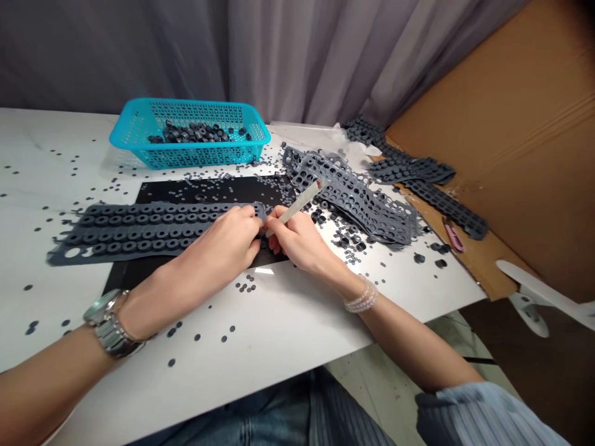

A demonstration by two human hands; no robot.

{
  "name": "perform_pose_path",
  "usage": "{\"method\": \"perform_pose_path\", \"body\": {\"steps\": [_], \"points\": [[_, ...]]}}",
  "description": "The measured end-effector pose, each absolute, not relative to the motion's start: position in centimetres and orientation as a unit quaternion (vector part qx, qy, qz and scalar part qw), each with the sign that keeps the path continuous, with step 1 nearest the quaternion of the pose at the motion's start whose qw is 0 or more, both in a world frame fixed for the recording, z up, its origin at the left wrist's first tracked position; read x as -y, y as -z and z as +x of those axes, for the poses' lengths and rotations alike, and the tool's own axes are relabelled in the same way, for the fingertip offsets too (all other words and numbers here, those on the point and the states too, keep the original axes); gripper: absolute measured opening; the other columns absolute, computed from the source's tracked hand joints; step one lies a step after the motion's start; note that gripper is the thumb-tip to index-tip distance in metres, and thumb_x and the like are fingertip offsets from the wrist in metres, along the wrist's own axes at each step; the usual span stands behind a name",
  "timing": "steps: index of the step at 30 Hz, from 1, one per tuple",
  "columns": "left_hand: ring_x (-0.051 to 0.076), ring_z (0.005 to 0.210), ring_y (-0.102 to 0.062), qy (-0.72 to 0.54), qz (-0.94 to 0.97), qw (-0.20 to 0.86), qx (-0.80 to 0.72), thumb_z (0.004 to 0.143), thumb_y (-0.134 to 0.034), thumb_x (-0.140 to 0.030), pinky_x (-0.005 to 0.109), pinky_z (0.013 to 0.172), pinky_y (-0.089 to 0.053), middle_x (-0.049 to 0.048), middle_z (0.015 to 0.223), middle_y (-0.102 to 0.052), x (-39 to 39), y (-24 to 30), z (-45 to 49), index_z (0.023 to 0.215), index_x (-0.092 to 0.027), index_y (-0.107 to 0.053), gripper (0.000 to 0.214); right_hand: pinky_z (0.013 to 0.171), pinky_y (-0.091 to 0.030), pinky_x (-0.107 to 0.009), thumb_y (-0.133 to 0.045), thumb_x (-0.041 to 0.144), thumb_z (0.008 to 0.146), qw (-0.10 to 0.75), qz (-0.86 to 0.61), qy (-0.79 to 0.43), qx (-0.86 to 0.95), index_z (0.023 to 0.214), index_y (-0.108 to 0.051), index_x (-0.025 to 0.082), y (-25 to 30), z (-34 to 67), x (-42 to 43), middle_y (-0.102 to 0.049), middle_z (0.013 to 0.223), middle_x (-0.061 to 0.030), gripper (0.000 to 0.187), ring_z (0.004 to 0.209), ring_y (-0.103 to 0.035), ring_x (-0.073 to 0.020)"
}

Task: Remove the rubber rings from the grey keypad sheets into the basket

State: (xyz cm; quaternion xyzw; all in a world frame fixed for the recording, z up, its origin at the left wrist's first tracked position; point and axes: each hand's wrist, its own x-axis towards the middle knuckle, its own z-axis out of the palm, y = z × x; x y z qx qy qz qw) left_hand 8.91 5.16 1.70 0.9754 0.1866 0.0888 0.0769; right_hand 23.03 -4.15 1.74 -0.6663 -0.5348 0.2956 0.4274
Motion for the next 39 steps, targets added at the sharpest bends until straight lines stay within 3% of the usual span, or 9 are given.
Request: {"method": "perform_pose_path", "body": {"steps": [5,9,12,15,19,25,33,37,39], "points": [[0.019,0.073,-0.056,-0.107,0.959,0.152,-0.216,0.087,-0.049,-0.018,0.033,0.069,-0.042,0.0060,0.078,-0.058,-4.5,-2.2,9.0,0.071,-0.016,-0.065,0.023,0.057,-0.035,-0.025,-0.040,0.020,0.089,0.407,-0.681,-0.272,0.545,0.066,-0.042,0.022,-2.4,22.6,4.3,-0.051,0.058,0.0030,0.023,0.056,-0.050,-0.0123],[0.017,0.074,-0.058,-0.208,0.896,0.254,-0.300,0.085,-0.058,-0.024,0.031,0.071,-0.043,0.0033,0.086,-0.066,-4.1,-4.0,7.6,0.078,-0.019,-0.071,0.016,0.057,-0.034,-0.026,-0.039,0.020,0.089,0.393,-0.690,-0.267,0.547,0.066,-0.042,0.022,-2.2,22.5,4.3,-0.050,0.058,0.0028,0.022,0.055,-0.049,-0.0125],[0.015,0.077,-0.059,-0.308,0.770,0.390,-0.400,0.079,-0.072,-0.030,0.028,0.075,-0.045,0.0003,0.089,-0.070,-4.7,-5.3,6.1,0.082,-0.021,-0.073,0.009,0.056,-0.035,-0.025,-0.040,0.022,0.089,0.407,-0.685,-0.276,0.538,0.068,-0.046,0.022,-1.9,22.5,4.3,-0.051,0.057,0.0031,0.021,0.054,-0.049,-0.0122],[0.012,0.082,-0.061,-0.312,0.624,0.585,-0.413,0.074,-0.080,-0.027,0.021,0.077,-0.048,-0.0003,0.086,-0.071,-5.7,-5.4,5.2,0.083,-0.020,-0.074,0.013,0.053,-0.037,-0.023,-0.044,0.026,0.089,0.452,-0.672,-0.300,0.504,0.070,-0.050,0.021,-1.5,22.8,4.3,-0.052,0.055,0.0039,0.021,0.052,-0.050,-0.0113],[0.010,0.086,-0.066,-0.265,0.478,0.736,-0.400,0.078,-0.074,-0.012,0.017,0.081,-0.054,0.0049,0.090,-0.073,-6.0,-4.4,5.2,0.081,-0.016,-0.075,0.005,0.047,-0.037,-0.021,-0.049,0.031,0.088,0.553,-0.637,-0.331,0.423,0.071,-0.053,0.020,-1.4,23.8,4.3,-0.052,0.052,0.0052,0.020,0.045,-0.048,-0.0088],[0.010,0.087,-0.068,-0.222,0.399,0.800,-0.388,0.084,-0.066,-0.005,0.014,0.081,-0.058,0.0078,0.097,-0.073,-5.1,-3.6,5.2,0.102,-0.017,-0.077,0.024,0.041,-0.034,-0.018,-0.052,0.028,0.084,0.616,-0.599,-0.358,0.365,0.070,-0.054,0.019,-2.1,24.2,4.2,-0.054,0.050,0.0051,0.017,0.040,-0.047,-0.0067],[0.013,0.096,-0.067,-0.229,0.367,0.821,-0.373,0.089,-0.064,-0.016,0.020,0.089,-0.058,0.0073,0.102,-0.072,-4.5,-3.8,5.0,0.084,-0.017,-0.074,0.011,0.038,-0.034,-0.019,-0.055,0.032,0.083,0.608,-0.579,-0.392,0.376,0.072,-0.054,0.019,-2.3,23.0,4.1,-0.055,0.051,0.0049,0.017,0.040,-0.048,-0.0081],[0.014,0.106,-0.066,-0.224,0.334,0.834,-0.377,0.080,-0.056,-0.001,0.022,0.095,-0.055,0.0079,0.107,-0.070,-4.2,-4.4,4.9,0.088,-0.017,-0.070,0.023,0.041,-0.037,-0.020,-0.054,0.032,0.084,0.605,-0.582,-0.380,0.388,0.071,-0.054,0.020,-2.2,22.6,4.1,-0.054,0.053,0.0043,0.018,0.045,-0.050,-0.0096],[0.014,0.099,-0.066,-0.226,0.324,0.836,-0.382,0.072,-0.050,0.001,0.025,0.090,-0.055,0.0082,0.100,-0.069,-4.3,-4.6,5.0,0.084,-0.017,-0.067,0.028,0.045,-0.041,-0.021,-0.054,0.032,0.085,0.583,-0.597,-0.377,0.403,0.070,-0.054,0.020,-2.0,22.6,4.1,-0.054,0.055,0.0038,0.019,0.049,-0.052,-0.0103]]}}
